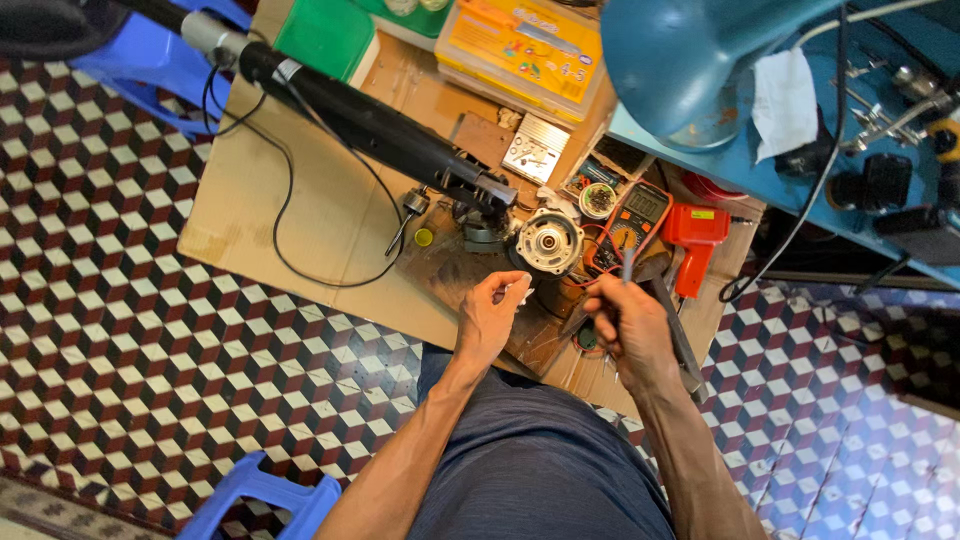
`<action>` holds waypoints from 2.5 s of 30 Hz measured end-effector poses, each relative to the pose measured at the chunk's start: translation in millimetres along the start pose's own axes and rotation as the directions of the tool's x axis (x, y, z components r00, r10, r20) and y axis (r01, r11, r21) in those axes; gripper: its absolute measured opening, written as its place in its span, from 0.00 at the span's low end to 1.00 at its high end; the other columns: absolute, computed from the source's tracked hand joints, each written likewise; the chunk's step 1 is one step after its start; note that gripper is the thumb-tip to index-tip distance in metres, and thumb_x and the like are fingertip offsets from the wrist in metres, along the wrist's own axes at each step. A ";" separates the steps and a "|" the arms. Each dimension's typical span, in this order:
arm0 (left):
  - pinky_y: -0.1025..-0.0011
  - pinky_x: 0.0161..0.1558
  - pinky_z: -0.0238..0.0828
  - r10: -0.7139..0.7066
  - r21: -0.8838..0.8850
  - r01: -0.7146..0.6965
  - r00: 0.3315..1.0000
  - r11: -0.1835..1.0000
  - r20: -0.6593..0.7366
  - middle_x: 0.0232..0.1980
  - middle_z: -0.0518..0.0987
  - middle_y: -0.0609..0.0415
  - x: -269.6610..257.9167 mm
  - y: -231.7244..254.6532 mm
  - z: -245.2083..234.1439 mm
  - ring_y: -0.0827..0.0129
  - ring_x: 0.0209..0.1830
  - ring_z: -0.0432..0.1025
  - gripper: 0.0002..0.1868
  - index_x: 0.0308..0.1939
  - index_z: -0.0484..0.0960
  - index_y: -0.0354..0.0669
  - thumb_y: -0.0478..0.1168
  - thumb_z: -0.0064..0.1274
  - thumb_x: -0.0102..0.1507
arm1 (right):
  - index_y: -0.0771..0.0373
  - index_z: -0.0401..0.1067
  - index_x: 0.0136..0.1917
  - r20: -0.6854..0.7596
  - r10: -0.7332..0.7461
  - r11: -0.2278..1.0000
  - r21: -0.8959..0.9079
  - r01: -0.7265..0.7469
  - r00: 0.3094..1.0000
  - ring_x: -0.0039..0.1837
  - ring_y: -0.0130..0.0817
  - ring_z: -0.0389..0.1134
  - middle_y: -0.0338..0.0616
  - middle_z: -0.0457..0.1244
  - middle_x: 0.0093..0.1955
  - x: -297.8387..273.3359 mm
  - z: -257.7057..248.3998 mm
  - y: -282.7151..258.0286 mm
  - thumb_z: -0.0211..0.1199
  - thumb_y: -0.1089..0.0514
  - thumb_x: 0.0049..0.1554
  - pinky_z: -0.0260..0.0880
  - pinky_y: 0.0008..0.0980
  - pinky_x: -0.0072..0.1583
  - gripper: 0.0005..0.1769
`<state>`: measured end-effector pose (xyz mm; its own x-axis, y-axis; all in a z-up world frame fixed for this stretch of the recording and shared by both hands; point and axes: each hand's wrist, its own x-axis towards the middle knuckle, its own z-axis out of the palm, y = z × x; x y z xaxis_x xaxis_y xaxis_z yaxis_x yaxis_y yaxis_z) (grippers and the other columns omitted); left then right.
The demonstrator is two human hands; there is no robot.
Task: The person cleans and assembles a small motor component on a workbench. They wipe the motor housing with a cloth, insert a metal shaft, and use a screwdriver to tighten a screw. The person also handles a small white plastic piece and applies a liquid from a bottle to the assembly.
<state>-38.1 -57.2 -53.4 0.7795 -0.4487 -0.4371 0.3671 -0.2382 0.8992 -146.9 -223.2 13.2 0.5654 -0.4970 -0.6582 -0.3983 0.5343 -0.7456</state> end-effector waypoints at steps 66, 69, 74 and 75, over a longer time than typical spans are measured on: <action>0.67 0.75 0.54 -0.127 -0.643 0.551 0.803 0.532 0.583 0.77 0.66 0.48 -72.7 48.2 33.3 0.66 0.75 0.62 0.38 0.76 0.60 0.36 0.59 0.42 0.71 | 0.66 0.71 0.55 -0.032 -0.858 0.324 -0.808 0.493 0.512 0.45 0.43 0.68 0.51 0.63 0.47 -3.5 59.5 9.5 0.59 0.60 0.65 0.69 0.40 0.47 0.08; 0.66 0.73 0.59 -0.185 -0.574 0.537 0.809 0.618 0.558 0.71 0.71 0.50 -74.0 48.0 31.7 0.66 0.70 0.66 0.34 0.72 0.65 0.38 0.57 0.43 0.70 | 0.65 0.71 0.55 -0.036 -0.826 0.353 -0.810 0.468 0.563 0.45 0.47 0.68 0.53 0.63 0.47 -1.7 52.7 13.8 0.59 0.59 0.64 0.68 0.42 0.47 0.08; 0.67 0.68 0.65 -0.336 -0.367 0.546 0.799 0.753 0.500 0.62 0.78 0.54 -67.2 53.0 25.3 0.69 0.62 0.72 0.30 0.67 0.71 0.40 0.56 0.43 0.69 | 0.66 0.71 0.55 0.040 -0.788 0.358 -0.781 0.511 0.614 0.48 0.49 0.69 0.52 0.64 0.48 5.1 41.1 23.3 0.59 0.59 0.63 0.68 0.43 0.49 0.10; 0.66 0.65 0.65 -0.317 -0.333 0.525 0.798 0.783 0.513 0.60 0.79 0.53 -66.1 55.3 21.9 0.68 0.60 0.73 0.30 0.67 0.72 0.38 0.57 0.42 0.70 | 0.66 0.71 0.55 0.021 -0.785 0.377 -0.777 0.504 0.619 0.48 0.48 0.69 0.52 0.64 0.48 6.4 39.2 25.2 0.59 0.59 0.63 0.68 0.42 0.50 0.10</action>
<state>-80.5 -59.6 24.8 0.2456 -0.7240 -0.6446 0.8656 -0.1356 0.4821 -125.0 -186.1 -5.7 0.6782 -0.7126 0.1799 -0.4259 -0.5805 -0.6940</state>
